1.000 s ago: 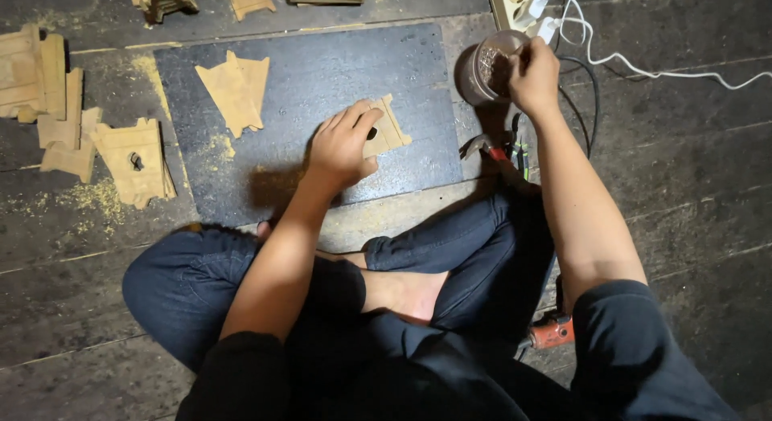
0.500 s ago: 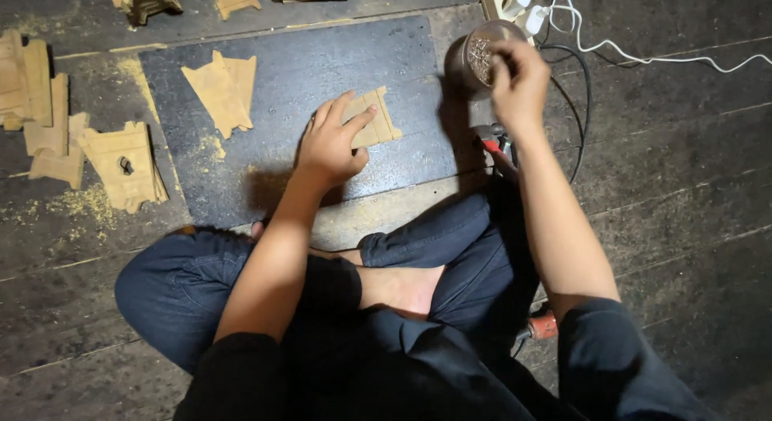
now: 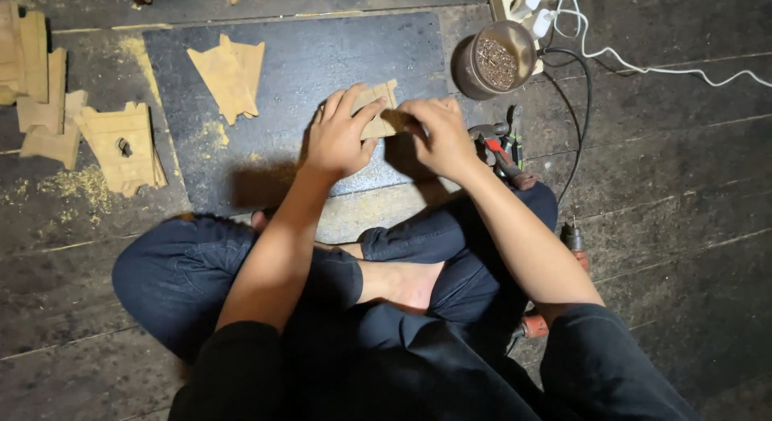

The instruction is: Assembling small wooden components by hammering nails into them while sitting on the floor.

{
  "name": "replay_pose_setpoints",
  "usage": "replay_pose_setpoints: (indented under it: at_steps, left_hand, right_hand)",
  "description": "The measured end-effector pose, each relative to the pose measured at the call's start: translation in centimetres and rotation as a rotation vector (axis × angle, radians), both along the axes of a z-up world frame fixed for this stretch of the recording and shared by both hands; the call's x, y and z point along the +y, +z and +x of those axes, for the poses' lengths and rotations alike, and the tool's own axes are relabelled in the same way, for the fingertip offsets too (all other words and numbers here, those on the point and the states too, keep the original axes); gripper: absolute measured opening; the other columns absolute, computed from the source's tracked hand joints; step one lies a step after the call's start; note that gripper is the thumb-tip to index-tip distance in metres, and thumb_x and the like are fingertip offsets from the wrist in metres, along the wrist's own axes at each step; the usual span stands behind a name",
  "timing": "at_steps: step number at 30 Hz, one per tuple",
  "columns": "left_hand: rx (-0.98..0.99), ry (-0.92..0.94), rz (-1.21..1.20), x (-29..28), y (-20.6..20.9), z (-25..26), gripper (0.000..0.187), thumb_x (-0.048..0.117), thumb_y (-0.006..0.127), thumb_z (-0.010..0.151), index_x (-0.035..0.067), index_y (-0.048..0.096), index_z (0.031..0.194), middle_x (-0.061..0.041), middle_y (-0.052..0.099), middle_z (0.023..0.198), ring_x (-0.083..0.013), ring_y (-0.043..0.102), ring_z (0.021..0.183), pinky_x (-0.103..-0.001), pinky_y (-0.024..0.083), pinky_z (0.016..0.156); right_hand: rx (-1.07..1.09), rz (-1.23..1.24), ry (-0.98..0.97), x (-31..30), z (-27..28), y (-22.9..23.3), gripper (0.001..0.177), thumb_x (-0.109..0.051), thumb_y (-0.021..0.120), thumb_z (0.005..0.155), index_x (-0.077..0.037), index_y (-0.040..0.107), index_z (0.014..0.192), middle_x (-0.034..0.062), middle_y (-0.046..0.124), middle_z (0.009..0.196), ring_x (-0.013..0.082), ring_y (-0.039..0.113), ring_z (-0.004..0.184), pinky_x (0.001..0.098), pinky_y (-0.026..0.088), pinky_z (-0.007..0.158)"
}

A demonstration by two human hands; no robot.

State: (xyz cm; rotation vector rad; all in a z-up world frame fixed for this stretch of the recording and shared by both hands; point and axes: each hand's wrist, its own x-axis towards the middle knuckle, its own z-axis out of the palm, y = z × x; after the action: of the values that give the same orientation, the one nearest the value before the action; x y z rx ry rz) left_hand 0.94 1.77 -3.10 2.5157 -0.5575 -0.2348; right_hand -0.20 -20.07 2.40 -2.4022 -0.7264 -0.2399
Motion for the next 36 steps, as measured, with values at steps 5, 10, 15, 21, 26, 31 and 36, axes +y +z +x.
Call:
replay_pose_setpoints:
  at_steps: [5,10,15,21,26,31,36]
  left_hand:
    - [0.021,-0.003,-0.024,-0.2,-0.5,0.2,0.064,0.031,0.072,0.090,0.033,0.048,0.150,-0.005,0.036,0.157,-0.0296,0.031,0.146,-0.058,0.038,0.115]
    - [0.018,-0.006,-0.020,-0.2,-0.5,0.3,0.065,0.032,0.073,0.090,0.032,0.049,0.150,-0.004,0.035,0.158,-0.0288,0.031,0.147,-0.058,0.039,0.115]
    - [0.023,-0.012,-0.029,-0.2,-0.3,0.4,0.065,0.032,0.073,0.090,0.032,0.049,0.150,-0.004,0.035,0.158,-0.0294,0.031,0.146,-0.058,0.038,0.115]
    - [0.032,-0.011,-0.023,-0.1,-0.3,0.3,0.065,0.031,0.073,0.090,0.033,0.049,0.150,-0.004,0.036,0.157,-0.0286,0.032,0.146,-0.058,0.039,0.115]
    - [0.031,-0.010,-0.022,-0.2,-0.8,0.5,0.064,0.032,0.073,0.090,0.033,0.050,0.149,-0.002,0.035,0.158,-0.0281,0.032,0.146,-0.057,0.040,0.115]
    - [0.039,-0.018,-0.008,-0.3,-1.0,0.6,0.065,0.027,0.072,0.089,0.035,0.050,0.150,-0.001,0.035,0.158,-0.0279,0.031,0.146,-0.056,0.040,0.115]
    - [-0.003,-0.014,-0.004,-0.3,-0.8,0.3,0.065,0.024,0.071,0.088,0.030,0.052,0.150,-0.004,0.034,0.159,-0.0299,0.031,0.146,-0.057,0.041,0.114]
  right_hand:
    - [-0.030,-0.085,0.002,0.3,0.3,-0.9,0.041,0.000,0.079,0.081,-0.013,0.066,0.117,0.0018,0.073,0.084,0.0254,0.068,0.081,0.0389,0.040,0.083]
    - [-0.045,-0.103,-0.027,0.6,0.5,-1.4,0.043,0.001,0.080,0.080,-0.011,0.064,0.119,0.0031,0.073,0.082,0.0259,0.067,0.079,0.0406,0.039,0.083]
    - [-0.106,-0.139,0.012,0.7,0.7,-2.2,0.042,-0.003,0.079,0.079,-0.012,0.064,0.117,0.0023,0.071,0.080,0.0248,0.067,0.078,0.0413,0.039,0.086]
    - [-0.204,-0.231,-0.006,0.6,0.8,-2.4,0.036,-0.003,0.076,0.080,-0.013,0.065,0.113,0.0000,0.069,0.076,0.0229,0.066,0.075,0.0423,0.039,0.085]
    - [-0.278,-0.295,0.028,1.3,0.8,-2.3,0.031,0.001,0.072,0.078,-0.012,0.064,0.106,0.0028,0.067,0.072,0.0241,0.063,0.071,0.0446,0.040,0.083]
    - [-0.475,-0.393,0.062,2.7,0.5,-1.5,0.023,0.001,0.063,0.079,-0.011,0.064,0.099,0.0039,0.062,0.070,0.0229,0.060,0.068,0.0467,0.043,0.084]
    - [-0.598,-0.314,0.100,2.7,0.0,-1.9,0.011,-0.001,0.060,0.090,-0.009,0.067,0.092,0.0056,0.059,0.069,0.0216,0.059,0.069,0.0495,0.046,0.093]
